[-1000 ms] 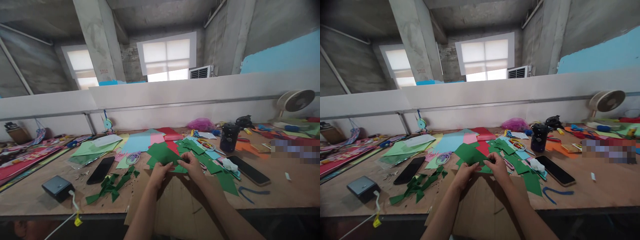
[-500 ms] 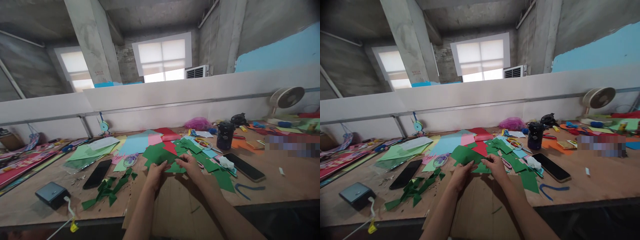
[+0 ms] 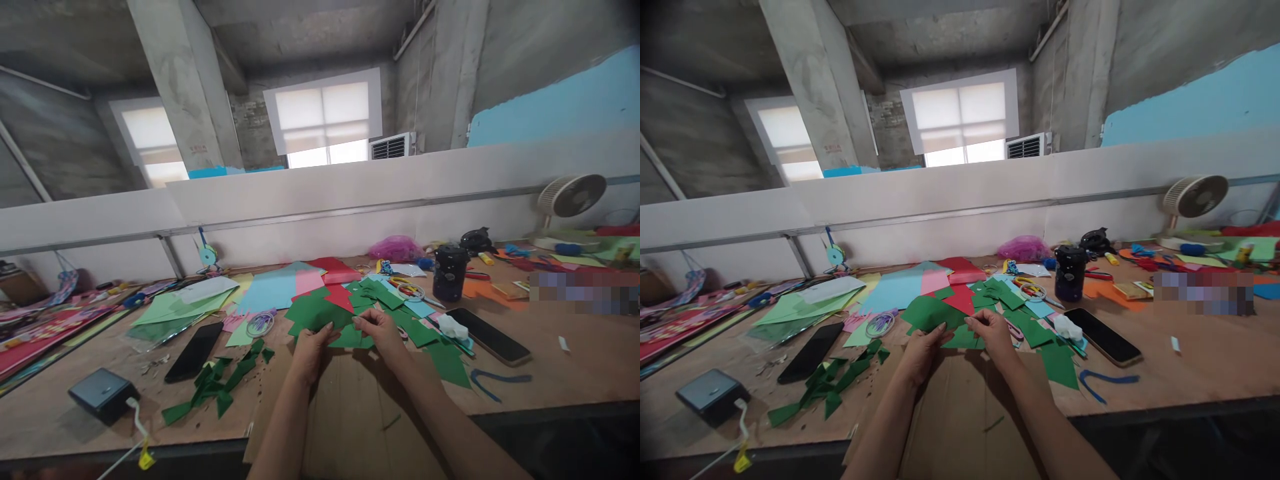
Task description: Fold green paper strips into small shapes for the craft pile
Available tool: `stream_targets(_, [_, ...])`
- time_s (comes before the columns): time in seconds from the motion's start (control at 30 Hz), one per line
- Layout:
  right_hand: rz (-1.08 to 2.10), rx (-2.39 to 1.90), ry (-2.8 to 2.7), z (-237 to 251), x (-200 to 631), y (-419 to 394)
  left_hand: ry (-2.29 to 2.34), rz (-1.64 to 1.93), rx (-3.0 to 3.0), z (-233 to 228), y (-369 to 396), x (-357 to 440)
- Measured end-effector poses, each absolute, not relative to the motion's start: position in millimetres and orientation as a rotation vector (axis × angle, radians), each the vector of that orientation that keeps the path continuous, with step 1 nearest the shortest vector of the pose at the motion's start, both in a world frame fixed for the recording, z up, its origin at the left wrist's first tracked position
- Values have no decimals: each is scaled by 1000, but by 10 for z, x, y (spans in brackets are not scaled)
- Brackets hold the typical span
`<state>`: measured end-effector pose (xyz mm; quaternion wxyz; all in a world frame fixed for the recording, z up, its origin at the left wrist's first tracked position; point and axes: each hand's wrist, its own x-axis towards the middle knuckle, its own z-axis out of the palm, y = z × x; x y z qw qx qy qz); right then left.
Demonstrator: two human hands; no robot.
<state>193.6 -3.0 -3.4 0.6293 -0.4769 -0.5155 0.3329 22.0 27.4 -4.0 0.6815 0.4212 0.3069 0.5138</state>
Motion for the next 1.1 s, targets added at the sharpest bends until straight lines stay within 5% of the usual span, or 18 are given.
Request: stream_targets(1.1, [836, -1135, -1384, -138, 1940, -6, 755, 1146, 1097, -63, 243, 332])
